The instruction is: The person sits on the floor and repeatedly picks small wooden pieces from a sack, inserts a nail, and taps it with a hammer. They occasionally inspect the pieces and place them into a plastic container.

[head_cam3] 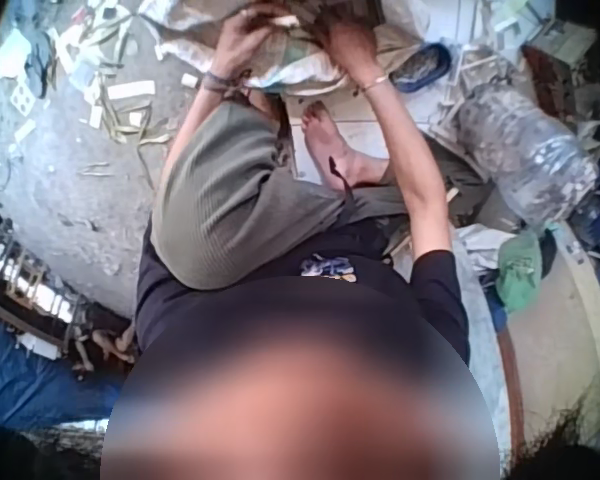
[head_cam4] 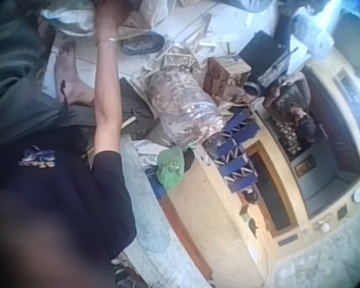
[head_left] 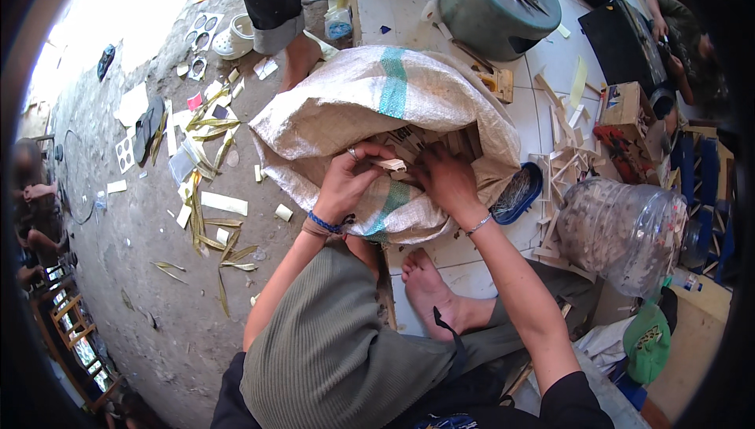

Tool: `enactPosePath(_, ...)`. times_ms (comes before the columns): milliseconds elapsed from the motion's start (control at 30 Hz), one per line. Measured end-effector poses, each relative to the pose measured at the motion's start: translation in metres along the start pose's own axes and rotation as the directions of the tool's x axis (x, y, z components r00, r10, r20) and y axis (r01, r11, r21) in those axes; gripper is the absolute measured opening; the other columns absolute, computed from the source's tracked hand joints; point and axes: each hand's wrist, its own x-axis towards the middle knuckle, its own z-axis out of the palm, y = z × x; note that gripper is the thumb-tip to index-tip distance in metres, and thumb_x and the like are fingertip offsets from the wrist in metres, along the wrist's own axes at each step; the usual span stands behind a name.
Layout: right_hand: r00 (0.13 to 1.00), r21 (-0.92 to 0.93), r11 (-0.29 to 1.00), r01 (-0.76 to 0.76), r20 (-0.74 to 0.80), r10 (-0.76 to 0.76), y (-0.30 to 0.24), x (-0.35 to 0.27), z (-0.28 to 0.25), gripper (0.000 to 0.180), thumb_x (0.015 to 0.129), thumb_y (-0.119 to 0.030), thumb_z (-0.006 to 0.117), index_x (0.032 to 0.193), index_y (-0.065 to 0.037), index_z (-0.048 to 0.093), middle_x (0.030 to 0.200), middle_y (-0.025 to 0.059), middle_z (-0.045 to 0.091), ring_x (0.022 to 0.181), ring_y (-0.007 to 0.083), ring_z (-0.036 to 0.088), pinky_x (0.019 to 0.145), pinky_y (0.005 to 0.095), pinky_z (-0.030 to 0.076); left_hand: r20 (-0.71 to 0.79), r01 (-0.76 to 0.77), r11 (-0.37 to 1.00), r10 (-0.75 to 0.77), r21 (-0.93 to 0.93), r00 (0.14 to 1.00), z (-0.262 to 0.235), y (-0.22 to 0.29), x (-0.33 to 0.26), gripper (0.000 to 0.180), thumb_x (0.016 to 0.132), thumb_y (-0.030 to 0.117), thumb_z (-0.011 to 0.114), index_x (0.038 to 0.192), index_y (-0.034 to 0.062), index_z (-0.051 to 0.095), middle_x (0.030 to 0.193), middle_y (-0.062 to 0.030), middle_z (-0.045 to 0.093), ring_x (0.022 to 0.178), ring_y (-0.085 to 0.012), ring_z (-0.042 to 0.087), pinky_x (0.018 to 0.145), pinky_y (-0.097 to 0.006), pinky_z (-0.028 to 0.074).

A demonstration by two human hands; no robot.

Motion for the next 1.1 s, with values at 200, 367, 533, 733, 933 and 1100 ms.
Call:
enactPosePath(200, 0.999, 0.023, 1.0, 0.0, -0.054, 0.001, 0.003, 0.002, 0.006, 0.026, 0.092, -0.037, 0.073, 0.102, -0.012, 0.073, 0.109, 0.0108, 0.066, 0.087, 0.0363, 0.066, 0.082, 0.0484, 0.052, -0.021, -0.017, 0.987, 0.014, -0.161, 1.0, 0.008, 0.004, -0.005, 0.031, 0.096, -0.013, 0.059, 0.124, -0.0007, 0.066, 0.136, -0.0117, 0.067, 0.121, -0.0164, 0.064, 0.105, -0.032, 0.053)
enactPosePath(367, 1.0, 0.089, 0.996, -0.004, 0.022, 0.002, 0.006, 0.001, -0.005, 0.027, 0.092, -0.034, 0.074, 0.105, -0.01, 0.073, 0.113, 0.0107, 0.067, 0.093, 0.0372, 0.067, 0.086, 0.0477, 0.052, -0.035, -0.052, 0.982, 0.047, -0.183, 0.998, 0.015, 0.015, -0.006, 0.029, 0.1, -0.005, 0.063, 0.128, 0.0003, 0.062, 0.131, -0.0087, 0.069, 0.117, -0.0138, 0.066, 0.101, -0.029, 0.055)
enactPosePath(533, 0.99, 0.068, 0.99, 0.122, -0.086, -0.116, 0.009, -0.011, -0.01, 0.03, 0.092, -0.032, 0.075, 0.112, -0.009, 0.072, 0.12, 0.0123, 0.068, 0.098, 0.0376, 0.069, 0.087, 0.0471, 0.053, -0.123, 0.184, 0.947, -0.222, -0.264, 0.967, 0.026, 0.041, -0.01, 0.055, 0.104, 0.011, 0.068, 0.152, 0.0012, 0.043, 0.129, -0.0118, 0.07, 0.108, -0.0196, 0.073, 0.09, -0.03, 0.061)
enactPosePath(733, 0.972, 0.478, 0.847, -0.232, 0.078, 0.222, 0.004, -0.028, -0.032, 0.029, 0.096, -0.026, 0.072, 0.118, -0.007, 0.073, 0.113, 0.0162, 0.073, 0.101, 0.0345, 0.071, 0.088, 0.0413, 0.055, 0.079, 0.401, 0.885, -0.394, -0.238, 0.916, 0.022, 0.059, -0.012, 0.062, 0.107, 0.023, 0.064, 0.158, -0.0005, 0.036, 0.132, -0.0139, 0.068, 0.105, -0.0236, 0.076, 0.084, -0.027, 0.063)
enactPosePath(933, 0.863, 0.659, 0.588, -0.469, 0.203, 0.462, 0.008, -0.047, -0.065, 0.033, 0.103, -0.03, 0.068, 0.123, -0.004, 0.073, 0.095, 0.0066, 0.075, 0.085, 0.0104, 0.064, 0.082, 0.027, 0.051, 0.019, 0.439, 0.792, -0.477, -0.425, 0.878, 0.024, 0.056, -0.011, 0.064, 0.108, 0.044, 0.059, 0.153, 0.0006, 0.047, 0.143, -0.0161, 0.062, 0.119, -0.0246, 0.071, 0.09, -0.026, 0.062)
enactPosePath(1100, 0.822, 0.758, 0.399, -0.515, 0.305, 0.482, 0.006, -0.061, -0.085, 0.036, 0.106, -0.034, 0.067, 0.12, -0.001, 0.074, 0.087, -0.0013, 0.068, 0.081, 0.0066, 0.054, 0.075, 0.0237, 0.046, 0.12, 0.425, 0.769, -0.422, -0.477, 0.899, 0.031, 0.059, -0.012, 0.072, 0.109, 0.039, 0.059, 0.164, 0.0052, 0.027, 0.15, -0.0223, 0.056, 0.133, -0.032, 0.062, 0.099, -0.037, 0.06)
